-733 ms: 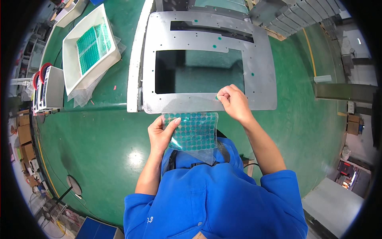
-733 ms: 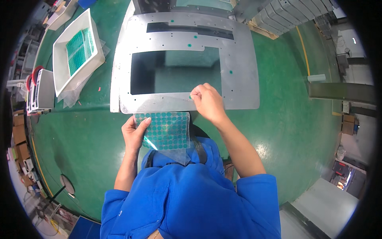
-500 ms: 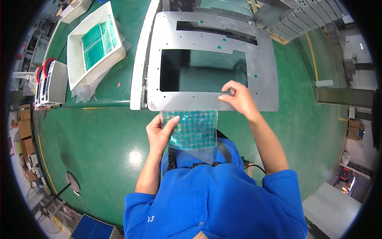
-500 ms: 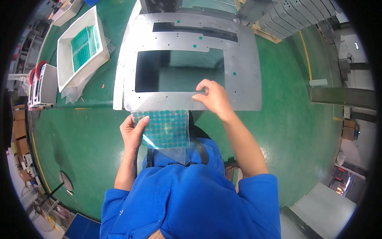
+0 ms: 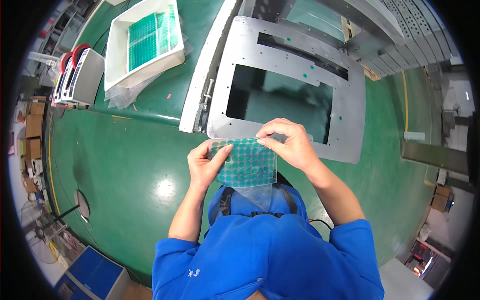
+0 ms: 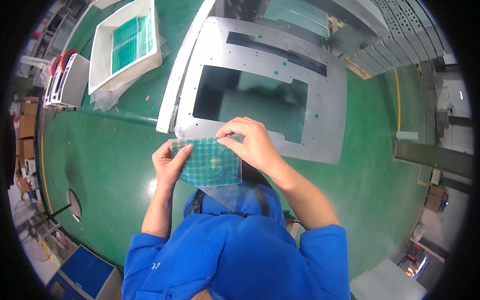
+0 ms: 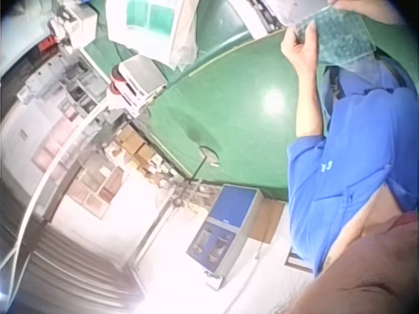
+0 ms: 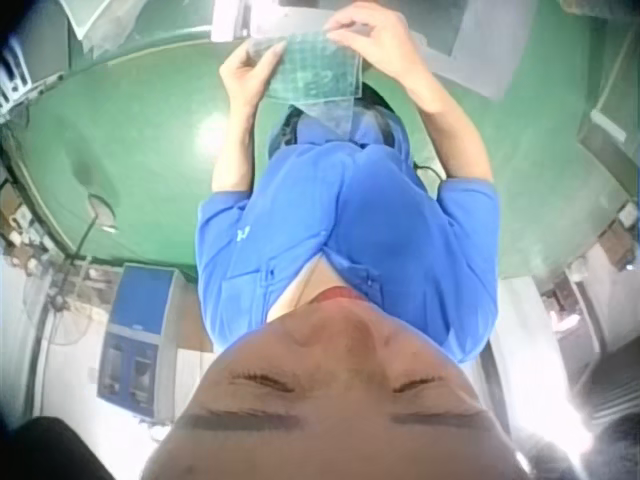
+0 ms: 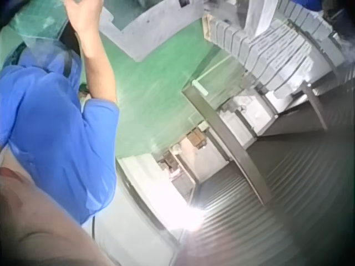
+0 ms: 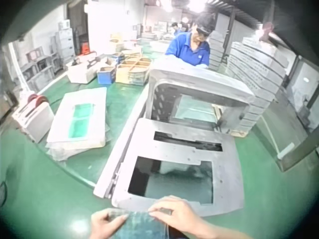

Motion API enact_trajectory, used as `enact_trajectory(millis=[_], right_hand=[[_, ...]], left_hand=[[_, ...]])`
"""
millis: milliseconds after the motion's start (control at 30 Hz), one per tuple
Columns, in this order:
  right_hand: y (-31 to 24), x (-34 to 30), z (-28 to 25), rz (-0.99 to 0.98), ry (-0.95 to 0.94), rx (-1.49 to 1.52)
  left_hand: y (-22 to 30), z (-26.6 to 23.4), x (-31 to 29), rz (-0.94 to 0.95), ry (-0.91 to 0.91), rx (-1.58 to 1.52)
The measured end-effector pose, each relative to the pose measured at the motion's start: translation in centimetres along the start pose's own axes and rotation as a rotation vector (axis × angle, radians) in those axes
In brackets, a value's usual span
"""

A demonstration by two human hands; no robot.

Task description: Peeling green dot stickers from a sheet and applying them to specific points on a metal enclosure.

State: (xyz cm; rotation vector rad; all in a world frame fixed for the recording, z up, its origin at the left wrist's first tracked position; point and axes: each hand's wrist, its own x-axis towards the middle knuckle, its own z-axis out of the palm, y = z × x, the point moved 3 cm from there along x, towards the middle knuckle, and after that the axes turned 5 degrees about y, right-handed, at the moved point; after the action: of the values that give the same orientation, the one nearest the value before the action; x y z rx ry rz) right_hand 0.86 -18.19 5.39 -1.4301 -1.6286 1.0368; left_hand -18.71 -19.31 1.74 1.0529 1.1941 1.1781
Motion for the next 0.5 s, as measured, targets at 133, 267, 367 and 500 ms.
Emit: enact_trajectory(millis=[133, 267, 367, 500], right_hand=[[-0.1, 1.8, 0.9, -0.182, 0.020, -0.203], [0.6, 4.9, 2.7, -0.098, 0.024, -0.014], [2.6, 8.7, 3.5, 0.111, 0.079, 0.099], [5.1, 11.0, 4.8, 0.176, 0.084, 0.023]], left_hand=[[-0.7, -0.5, 1.0, -0.073, 0.080, -0.032], [-1.2, -1.6, 2.1, -0.116, 0.227, -0.109], [-1.3, -2.8, 2.2, -0.123, 0.327, -0.184], [-2.1, -3.9, 1.3, -0.154, 0.374, -0.172]])
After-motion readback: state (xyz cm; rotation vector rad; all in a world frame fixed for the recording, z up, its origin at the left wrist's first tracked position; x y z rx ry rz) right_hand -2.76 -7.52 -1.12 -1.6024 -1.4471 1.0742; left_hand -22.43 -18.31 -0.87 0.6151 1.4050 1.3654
